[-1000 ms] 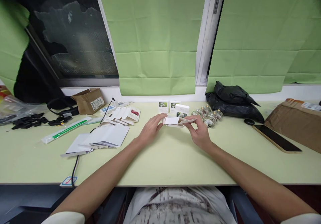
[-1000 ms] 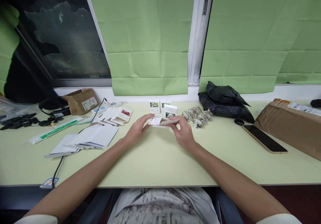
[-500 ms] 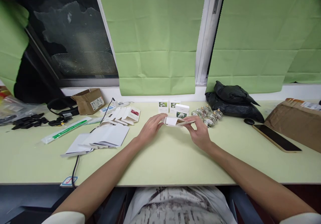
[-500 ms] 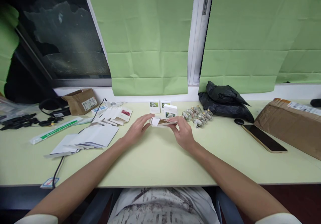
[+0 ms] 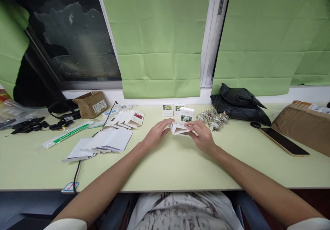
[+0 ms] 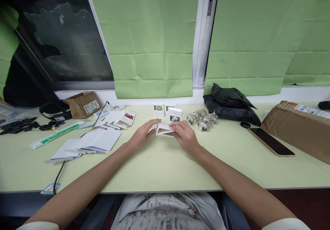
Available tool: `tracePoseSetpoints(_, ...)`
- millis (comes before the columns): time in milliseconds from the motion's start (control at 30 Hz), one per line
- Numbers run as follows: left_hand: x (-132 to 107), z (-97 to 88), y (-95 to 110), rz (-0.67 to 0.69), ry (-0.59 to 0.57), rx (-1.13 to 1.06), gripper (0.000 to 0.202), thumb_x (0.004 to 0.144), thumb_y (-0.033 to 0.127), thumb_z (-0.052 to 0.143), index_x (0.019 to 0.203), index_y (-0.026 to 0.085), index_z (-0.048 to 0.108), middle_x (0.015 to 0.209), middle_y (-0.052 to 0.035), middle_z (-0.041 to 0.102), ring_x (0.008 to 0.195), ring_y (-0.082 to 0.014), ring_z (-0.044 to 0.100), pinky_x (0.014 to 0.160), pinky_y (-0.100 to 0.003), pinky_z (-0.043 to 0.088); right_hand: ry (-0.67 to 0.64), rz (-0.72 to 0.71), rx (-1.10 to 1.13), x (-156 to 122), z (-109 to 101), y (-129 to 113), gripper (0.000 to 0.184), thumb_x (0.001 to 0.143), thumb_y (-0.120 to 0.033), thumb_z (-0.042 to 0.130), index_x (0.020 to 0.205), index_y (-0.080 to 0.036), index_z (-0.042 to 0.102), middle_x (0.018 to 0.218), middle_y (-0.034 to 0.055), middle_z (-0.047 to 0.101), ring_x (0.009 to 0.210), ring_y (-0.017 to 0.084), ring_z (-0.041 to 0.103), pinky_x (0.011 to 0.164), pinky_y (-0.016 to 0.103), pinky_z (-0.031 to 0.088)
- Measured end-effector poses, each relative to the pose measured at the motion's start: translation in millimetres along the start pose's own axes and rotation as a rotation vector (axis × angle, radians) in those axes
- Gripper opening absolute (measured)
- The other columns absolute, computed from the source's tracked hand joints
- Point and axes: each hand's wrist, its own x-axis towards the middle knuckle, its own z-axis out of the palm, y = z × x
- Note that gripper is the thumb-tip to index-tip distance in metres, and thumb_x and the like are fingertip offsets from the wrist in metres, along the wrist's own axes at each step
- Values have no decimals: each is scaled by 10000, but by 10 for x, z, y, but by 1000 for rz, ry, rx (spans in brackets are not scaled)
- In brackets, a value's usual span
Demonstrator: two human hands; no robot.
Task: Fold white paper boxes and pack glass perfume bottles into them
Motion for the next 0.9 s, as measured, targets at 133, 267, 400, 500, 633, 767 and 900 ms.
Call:
tracePoseSetpoints(133, 2, -8, 62, -8, -31, -37, 440, 1088, 236, 441, 1523, 300, 432, 1489, -74, 610, 1372, -221, 604, 1129, -427, 534, -6, -22, -58, 8, -10, 7, 158, 1026, -173, 575, 1062, -300, 662, 1129, 79, 728, 987, 264, 678, 827, 449, 540)
tracePoseSetpoints(267, -2, -17, 141, -32, -63, -61, 441, 1085, 232, 433, 1520, 303, 430, 1476, -62, 619, 1334, -218, 631, 1096, -408, 552, 10, -5, -146, 11, -9, 14, 171, 1030, -173, 572, 1116, -291, 661, 904, 55, 607, 820, 229, 598, 693, 363, 495)
tracePoseSetpoints(400, 1, -30, 200, -44, -75, -88, 449, 1079, 220, 433, 1520, 304, 429, 1487, -54, 610, 1344, -217, 623, 1112, -403, 539, 38, -93, -210, 24, -14, -4, 214, 1007, -131, 610, 1165, -274, 605, 829, 24, 539, 758, 212, 513, 685, 343, 454)
tracePoseSetpoints(500, 1, -32, 209, -46, -66, -101, 451, 1075, 201, 428, 1515, 300, 435, 1498, -53, 600, 1368, -214, 604, 1140, -403, 519, 36, -154, -250, 28, -28, -25, 232, 992, -82, 612, 1137, -263, 607, 836, 30, 549, 765, 205, 497, 677, 325, 442)
tracePoseSetpoints(633, -11, -14, 192, -47, -46, -102, 445, 1075, 199, 433, 1510, 295, 430, 1501, -54, 593, 1383, -213, 590, 1148, -407, 511, -10, -172, -248, 24, -48, -35, 229, 980, -72, 627, 1105, -263, 637, 924, 59, 627, 830, 213, 548, 716, 335, 477)
tracePoseSetpoints(767, -24, 1, 177, -53, -38, -89, 447, 1074, 198, 440, 1511, 294, 427, 1491, -58, 599, 1366, -216, 602, 1137, -413, 520, -26, -191, -225, 25, -64, -25, 273, 981, -82, 635, 1177, -271, 652, 1041, 82, 686, 896, 228, 585, 782, 366, 515)
tracePoseSetpoints(900, -25, 1, 174, -31, -21, -85, 443, 1078, 204, 441, 1513, 289, 429, 1486, -67, 601, 1359, -218, 608, 1134, -422, 525, -12, -205, -243, 28, -65, -24, 311, 983, -45, 600, 1188, -267, 673, 1044, 89, 694, 899, 228, 577, 785, 370, 515)
